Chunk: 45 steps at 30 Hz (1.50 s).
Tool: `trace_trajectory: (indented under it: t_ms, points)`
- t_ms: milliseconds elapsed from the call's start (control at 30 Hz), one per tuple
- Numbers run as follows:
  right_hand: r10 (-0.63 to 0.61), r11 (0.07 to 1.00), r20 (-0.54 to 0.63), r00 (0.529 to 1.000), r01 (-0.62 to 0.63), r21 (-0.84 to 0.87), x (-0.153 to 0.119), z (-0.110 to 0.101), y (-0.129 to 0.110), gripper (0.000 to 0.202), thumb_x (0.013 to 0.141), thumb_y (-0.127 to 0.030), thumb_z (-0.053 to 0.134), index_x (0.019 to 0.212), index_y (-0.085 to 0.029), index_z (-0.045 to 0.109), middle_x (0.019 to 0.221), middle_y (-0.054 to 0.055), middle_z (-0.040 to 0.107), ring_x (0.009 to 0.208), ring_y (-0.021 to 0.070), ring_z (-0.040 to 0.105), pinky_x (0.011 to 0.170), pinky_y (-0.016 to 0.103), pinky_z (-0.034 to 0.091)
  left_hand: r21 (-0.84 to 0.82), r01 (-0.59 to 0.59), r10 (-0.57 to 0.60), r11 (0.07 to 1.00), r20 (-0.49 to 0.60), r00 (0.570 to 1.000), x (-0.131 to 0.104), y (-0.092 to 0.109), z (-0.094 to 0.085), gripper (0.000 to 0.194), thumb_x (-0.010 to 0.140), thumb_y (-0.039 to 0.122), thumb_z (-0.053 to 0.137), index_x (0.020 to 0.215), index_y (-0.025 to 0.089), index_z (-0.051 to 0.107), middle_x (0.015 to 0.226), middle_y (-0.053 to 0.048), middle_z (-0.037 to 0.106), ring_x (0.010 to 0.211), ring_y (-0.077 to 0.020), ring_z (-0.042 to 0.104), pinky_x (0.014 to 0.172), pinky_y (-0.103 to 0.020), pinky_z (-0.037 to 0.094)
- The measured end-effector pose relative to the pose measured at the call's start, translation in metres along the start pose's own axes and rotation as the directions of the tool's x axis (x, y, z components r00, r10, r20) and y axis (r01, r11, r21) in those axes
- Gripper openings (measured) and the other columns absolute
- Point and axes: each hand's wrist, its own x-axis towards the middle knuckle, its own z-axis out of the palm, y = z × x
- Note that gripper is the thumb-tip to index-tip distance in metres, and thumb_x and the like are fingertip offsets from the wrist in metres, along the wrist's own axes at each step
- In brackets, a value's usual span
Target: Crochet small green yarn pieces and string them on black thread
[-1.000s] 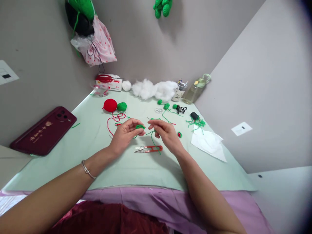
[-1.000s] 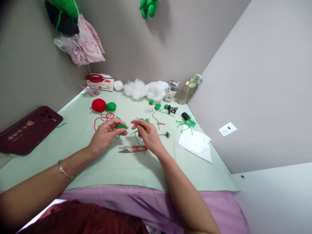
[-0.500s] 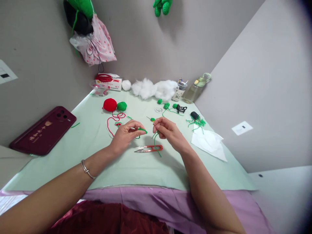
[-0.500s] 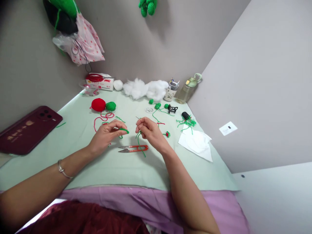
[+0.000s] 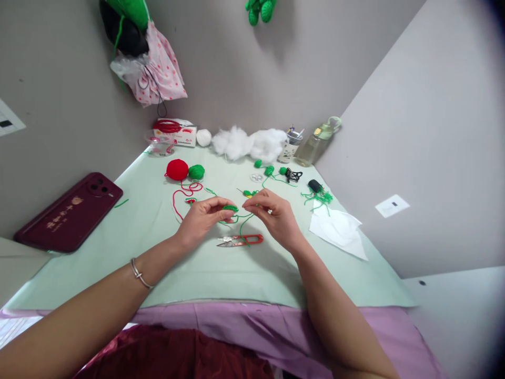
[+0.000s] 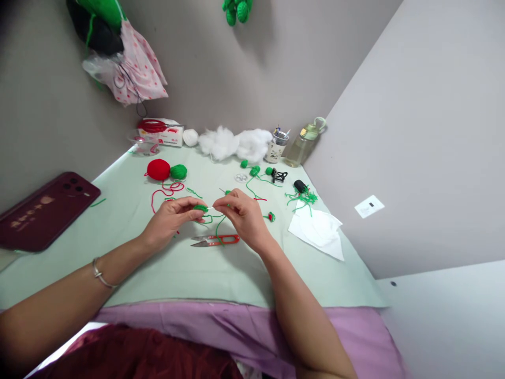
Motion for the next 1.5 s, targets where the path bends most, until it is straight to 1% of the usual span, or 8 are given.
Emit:
trace_trajectory:
  t_ms: [233, 400, 533, 667, 833, 1233, 1400, 1500]
  points:
    - [-0.049, 0.990, 0.020, 0.999, 0.051, -0.130, -0.001, 0.001, 0.003, 0.015, 0.094, -0.028, 0.060, 0.090, -0.027, 0.074, 0.082, 0.003, 0.060, 0.077, 0.0161, 0.058, 0.068, 0.030, 0.042, 0.040, 0.012, -0.013, 0.999, 0.028, 1.000, 0.000, -0.001, 0.000, 0.021, 0.078, 0.035, 0.076, 0.090, 0.019, 0.073, 0.088, -0.001, 0.071, 0.076, -0.0179, 0.071, 0.077, -0.028, 0.052]
    - [-0.069, 0.988, 0.042, 0.997, 0.074, -0.135, -0.001, -0.001, 0.002, 0.015, 0.095, -0.026, 0.059, 0.091, -0.026, 0.074, 0.085, 0.003, 0.060, 0.077, 0.0156, 0.057, 0.068, 0.029, 0.042, 0.069, 0.023, -0.027, 0.997, 0.052, 0.998, 0.000, -0.001, 0.000, 0.020, 0.080, 0.037, 0.074, 0.091, 0.020, 0.073, 0.087, 0.000, 0.069, 0.076, -0.0174, 0.072, 0.077, -0.027, 0.050]
    - [-0.039, 0.997, 0.098, 0.994, 0.045, -0.066, 0.000, -0.004, 0.000, 0.016, 0.095, -0.029, 0.059, 0.090, -0.026, 0.074, 0.085, 0.004, 0.063, 0.081, 0.0169, 0.059, 0.070, 0.030, 0.043, 0.040, 0.058, -0.062, 0.998, 0.096, 0.993, -0.001, -0.002, -0.001, 0.022, 0.080, 0.039, 0.074, 0.091, 0.020, 0.072, 0.088, -0.001, 0.069, 0.074, -0.0170, 0.070, 0.075, -0.028, 0.050]
    - [0.002, 0.998, 0.177, 0.984, -0.012, 0.055, 0.001, -0.007, 0.004, 0.015, 0.094, -0.030, 0.061, 0.090, -0.025, 0.074, 0.088, 0.004, 0.064, 0.084, 0.0180, 0.059, 0.074, 0.032, 0.045, 0.001, 0.106, -0.105, 0.994, 0.193, 0.976, -0.001, -0.004, -0.003, 0.024, 0.082, 0.041, 0.072, 0.095, 0.021, 0.073, 0.089, -0.001, 0.068, 0.079, -0.0177, 0.069, 0.081, -0.030, 0.051]
    - [-0.003, 0.987, 0.234, 0.972, -0.035, 0.156, 0.002, -0.008, 0.009, 0.014, 0.092, -0.031, 0.063, 0.089, -0.023, 0.075, 0.089, 0.006, 0.066, 0.086, 0.0182, 0.060, 0.078, 0.033, 0.048, -0.027, 0.113, -0.102, 0.993, 0.269, 0.958, -0.001, -0.002, -0.004, 0.022, 0.083, 0.039, 0.071, 0.094, 0.020, 0.073, 0.090, -0.002, 0.066, 0.080, -0.0156, 0.065, 0.084, -0.030, 0.050]
    - [-0.081, 0.989, 0.235, 0.969, 0.049, 0.139, 0.001, -0.009, 0.009, 0.012, 0.093, -0.025, 0.063, 0.090, -0.021, 0.074, 0.089, 0.005, 0.066, 0.085, 0.0160, 0.061, 0.075, 0.030, 0.048, 0.012, 0.108, -0.107, 0.994, 0.301, 0.948, -0.003, 0.003, -0.003, 0.024, 0.082, 0.040, 0.070, 0.092, 0.018, 0.071, 0.084, -0.001, 0.062, 0.080, -0.0150, 0.059, 0.083, -0.031, 0.049]
    - [-0.048, 0.994, 0.219, 0.975, 0.025, 0.107, 0.002, -0.006, -0.002, 0.008, 0.092, -0.023, 0.064, 0.089, -0.019, 0.071, 0.085, 0.003, 0.065, 0.078, 0.0138, 0.058, 0.069, 0.028, 0.045, -0.008, 0.120, -0.113, 0.993, 0.280, 0.953, -0.002, 0.001, -0.003, 0.024, 0.082, 0.040, 0.071, 0.092, 0.018, 0.070, 0.088, -0.002, 0.063, 0.080, -0.0155, 0.062, 0.084, -0.032, 0.050]
    - [-0.036, 0.994, 0.209, 0.977, 0.014, 0.106, 0.001, -0.005, -0.007, 0.006, 0.092, -0.022, 0.063, 0.092, -0.020, 0.069, 0.087, 0.003, 0.065, 0.079, 0.0135, 0.059, 0.070, 0.027, 0.047, -0.029, 0.123, -0.112, 0.992, 0.261, 0.959, -0.001, -0.001, -0.003, 0.023, 0.080, 0.038, 0.074, 0.092, 0.019, 0.072, 0.089, -0.002, 0.064, 0.080, -0.0155, 0.062, 0.085, -0.032, 0.051]
